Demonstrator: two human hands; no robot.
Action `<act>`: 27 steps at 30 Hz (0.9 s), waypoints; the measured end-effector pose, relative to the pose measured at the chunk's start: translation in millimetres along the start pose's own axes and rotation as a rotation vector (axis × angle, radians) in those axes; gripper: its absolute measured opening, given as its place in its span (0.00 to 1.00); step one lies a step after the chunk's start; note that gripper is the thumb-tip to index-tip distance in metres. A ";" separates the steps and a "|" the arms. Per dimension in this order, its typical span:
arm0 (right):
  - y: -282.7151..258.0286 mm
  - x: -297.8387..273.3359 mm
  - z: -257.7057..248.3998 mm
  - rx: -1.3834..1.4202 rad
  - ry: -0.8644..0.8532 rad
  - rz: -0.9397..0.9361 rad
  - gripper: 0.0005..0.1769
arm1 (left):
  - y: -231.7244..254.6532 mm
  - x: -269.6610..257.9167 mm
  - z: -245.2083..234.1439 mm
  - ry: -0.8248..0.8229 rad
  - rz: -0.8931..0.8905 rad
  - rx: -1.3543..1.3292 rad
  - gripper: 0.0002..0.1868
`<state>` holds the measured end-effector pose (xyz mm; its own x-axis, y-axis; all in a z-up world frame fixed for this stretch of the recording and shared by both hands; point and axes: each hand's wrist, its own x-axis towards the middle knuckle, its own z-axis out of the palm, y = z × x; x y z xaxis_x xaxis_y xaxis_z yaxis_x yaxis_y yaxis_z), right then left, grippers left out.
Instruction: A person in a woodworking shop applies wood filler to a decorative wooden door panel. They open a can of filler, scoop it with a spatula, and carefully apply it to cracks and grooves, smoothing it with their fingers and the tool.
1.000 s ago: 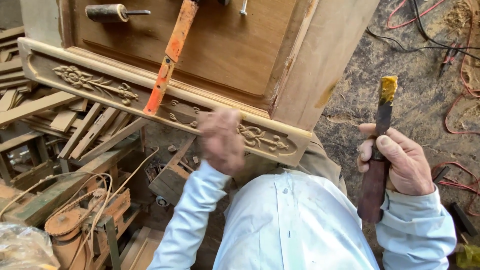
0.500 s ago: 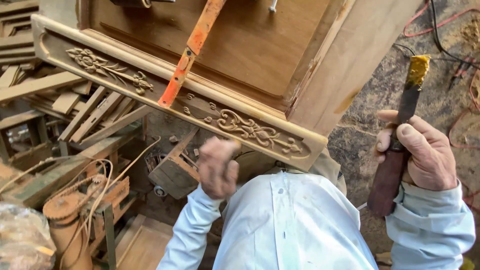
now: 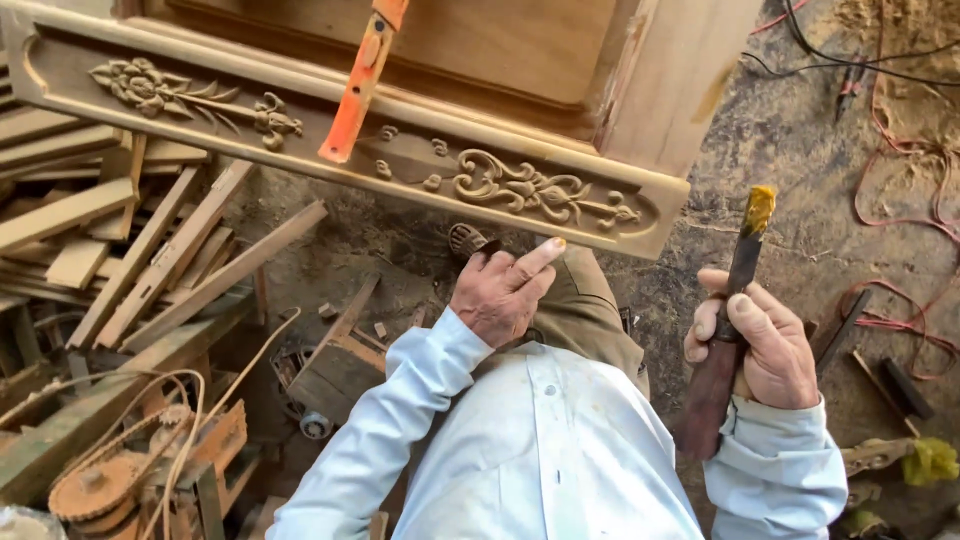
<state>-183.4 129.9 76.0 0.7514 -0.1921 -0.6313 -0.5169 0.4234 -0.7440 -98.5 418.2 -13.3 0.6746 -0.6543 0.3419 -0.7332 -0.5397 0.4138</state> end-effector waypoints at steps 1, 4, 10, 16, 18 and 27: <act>0.9 -7.0 2.1 0.025 0.031 0.004 0.24 | 1.7 2.5 -3.7 0.029 -0.030 0.010 0.10; 6.3 -19.1 -4.2 0.048 0.071 -0.011 0.23 | 4.3 4.2 -9.8 0.069 -0.070 -0.030 0.11; 14.6 -14.3 -4.0 -0.005 0.033 -0.057 0.21 | 17.7 -1.0 -0.6 0.049 -0.056 -0.182 0.13; 32.1 -10.8 8.3 -0.087 -0.066 -0.056 0.18 | 45.4 34.4 -17.1 0.149 -0.016 -0.398 0.11; 32.9 -6.4 15.1 -0.111 -0.119 -0.061 0.17 | 51.9 40.9 -19.2 0.152 0.023 -0.355 0.10; 18.9 -6.1 33.2 -0.254 -0.279 -0.049 0.17 | 59.7 54.1 -26.2 0.098 0.020 -0.258 0.09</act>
<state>-184.2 168.5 73.0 0.8425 0.0562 -0.5358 -0.5364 0.1800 -0.8246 -103.5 364.5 52.1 0.6742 -0.6026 0.4270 -0.7089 -0.3659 0.6029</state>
